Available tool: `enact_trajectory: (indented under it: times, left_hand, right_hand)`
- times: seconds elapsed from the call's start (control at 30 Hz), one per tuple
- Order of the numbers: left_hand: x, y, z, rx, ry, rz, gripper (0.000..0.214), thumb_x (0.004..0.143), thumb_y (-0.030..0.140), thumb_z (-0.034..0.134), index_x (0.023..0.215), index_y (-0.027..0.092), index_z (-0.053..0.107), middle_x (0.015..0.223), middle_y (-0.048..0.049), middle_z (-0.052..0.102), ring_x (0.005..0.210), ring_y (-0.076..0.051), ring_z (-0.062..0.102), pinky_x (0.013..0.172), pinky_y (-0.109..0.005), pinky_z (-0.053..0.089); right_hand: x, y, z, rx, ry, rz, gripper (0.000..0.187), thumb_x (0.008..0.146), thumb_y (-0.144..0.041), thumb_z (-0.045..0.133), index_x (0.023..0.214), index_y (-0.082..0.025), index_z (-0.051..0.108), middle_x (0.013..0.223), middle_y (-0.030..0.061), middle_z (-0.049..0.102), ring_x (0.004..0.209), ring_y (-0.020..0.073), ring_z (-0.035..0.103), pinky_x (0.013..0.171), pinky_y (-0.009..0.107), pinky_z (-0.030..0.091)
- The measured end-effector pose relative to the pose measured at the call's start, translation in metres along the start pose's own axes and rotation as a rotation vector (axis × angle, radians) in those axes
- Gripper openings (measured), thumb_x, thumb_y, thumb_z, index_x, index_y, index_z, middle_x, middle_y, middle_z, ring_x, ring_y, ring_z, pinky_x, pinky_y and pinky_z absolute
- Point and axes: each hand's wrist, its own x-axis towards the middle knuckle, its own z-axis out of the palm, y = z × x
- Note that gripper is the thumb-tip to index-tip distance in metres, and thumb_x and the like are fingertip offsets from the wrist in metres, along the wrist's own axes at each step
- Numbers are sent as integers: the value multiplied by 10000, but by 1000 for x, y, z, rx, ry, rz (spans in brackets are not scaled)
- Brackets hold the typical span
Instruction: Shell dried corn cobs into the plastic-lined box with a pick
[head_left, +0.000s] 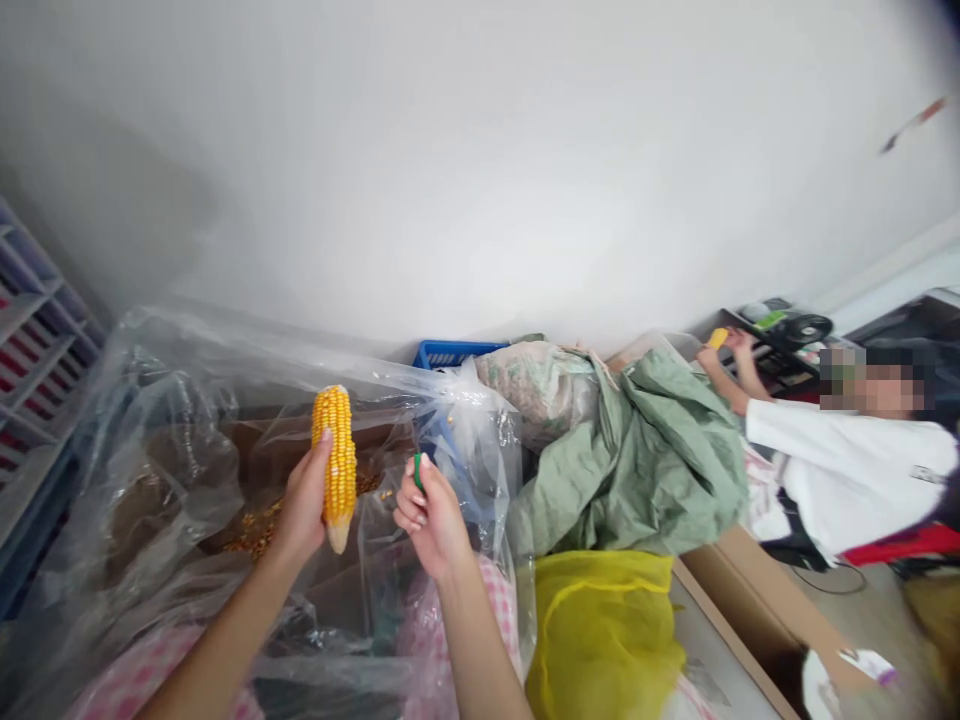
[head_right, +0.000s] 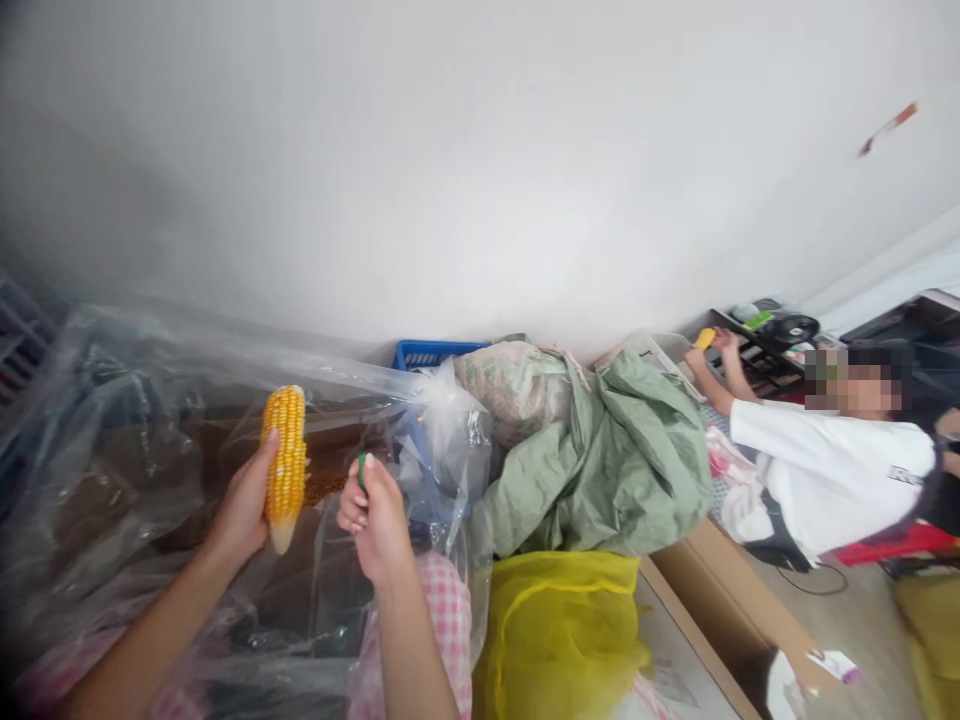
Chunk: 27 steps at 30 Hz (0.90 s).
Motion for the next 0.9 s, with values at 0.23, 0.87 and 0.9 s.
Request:
enact_trajectory:
  times: [0.23,0.87,0.9]
  left_hand:
    - [-3,4,2,38,-85,-48,305,732,401,577,992,253,519,742,16,570,520,-106,574,473,-233,478]
    - [-1,-5,3,232,-45,212,498,764,646,348,949,206,492,717,-8,574,552,-134,575,513,-252,461]
    - [-1,-5,3,243,-41,225,493,765,644,349,940,207,492,713,-5,570,553,-133,573,519,-254,462]
  right_hand:
    - [0,12,-1,-118,39,-42,286,758,-469,574,750,-207,461,438,-123,227,375,35,124,379,179,100]
    - [-7,7,11,-1501,154,-232,370,914,-360,257,790,-211,572,644,-8,603,575,121,534,557,208,314]
    - [-7,5,11,-1546,135,-227,379,920,-351,244,778,-207,564,642,-8,606,578,118,541,548,203,310]
